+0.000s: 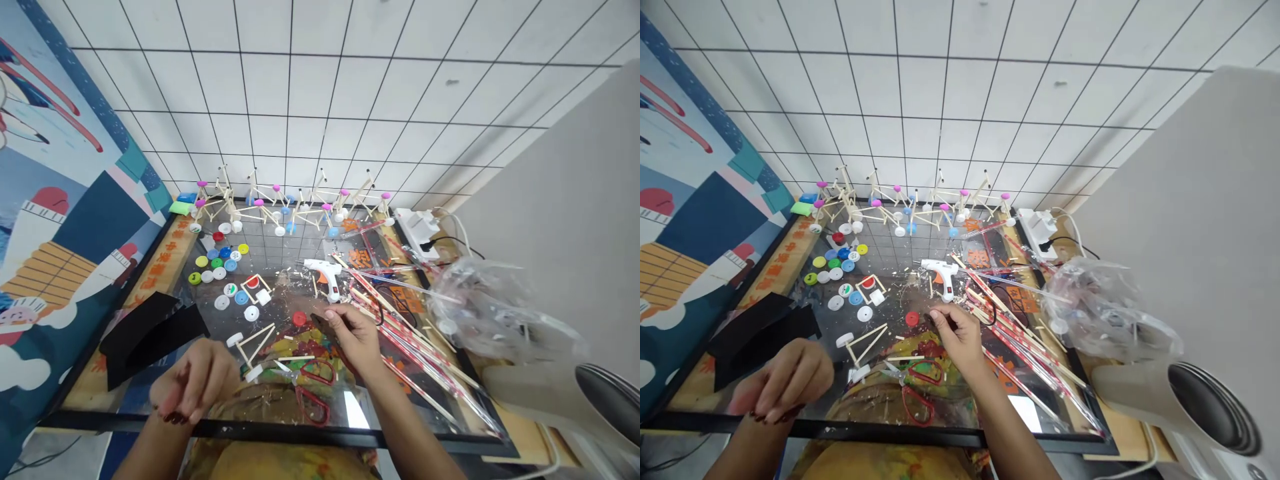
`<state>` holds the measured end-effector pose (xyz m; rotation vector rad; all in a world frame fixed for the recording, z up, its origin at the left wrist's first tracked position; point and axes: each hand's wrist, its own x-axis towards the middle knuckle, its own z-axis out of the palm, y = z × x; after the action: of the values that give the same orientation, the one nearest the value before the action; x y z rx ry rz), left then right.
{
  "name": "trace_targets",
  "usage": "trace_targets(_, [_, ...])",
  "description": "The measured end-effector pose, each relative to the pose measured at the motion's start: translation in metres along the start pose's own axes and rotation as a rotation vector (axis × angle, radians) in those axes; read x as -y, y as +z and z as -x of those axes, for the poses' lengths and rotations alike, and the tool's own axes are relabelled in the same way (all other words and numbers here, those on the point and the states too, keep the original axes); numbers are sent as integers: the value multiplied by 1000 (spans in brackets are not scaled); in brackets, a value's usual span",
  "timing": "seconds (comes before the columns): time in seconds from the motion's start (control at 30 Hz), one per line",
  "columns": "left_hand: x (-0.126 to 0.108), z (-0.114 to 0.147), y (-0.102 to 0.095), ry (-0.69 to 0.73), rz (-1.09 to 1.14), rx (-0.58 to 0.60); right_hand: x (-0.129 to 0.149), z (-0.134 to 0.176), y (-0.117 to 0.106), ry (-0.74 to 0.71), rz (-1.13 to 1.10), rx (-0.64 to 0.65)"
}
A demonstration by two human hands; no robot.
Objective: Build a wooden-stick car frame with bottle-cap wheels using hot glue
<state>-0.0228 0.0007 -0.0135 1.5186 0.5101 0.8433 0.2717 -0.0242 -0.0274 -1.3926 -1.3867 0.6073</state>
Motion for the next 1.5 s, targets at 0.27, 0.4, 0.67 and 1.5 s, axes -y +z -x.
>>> trace_targets(0.27, [-19, -76, 19, -207, 237, 414, 5, 5, 5, -322, 283, 146])
trace_targets(0.4, [-4, -66, 6, -197, 253, 356, 7, 7, 6, -433, 387, 162])
trace_targets(0.67, [-13, -64, 3, -14, 486, -252, 7, 7, 7, -543, 423, 93])
trace_targets(1.5, [-2, -64, 6, 292, -1339, -22, 21, 6, -11, -317, 583, 531])
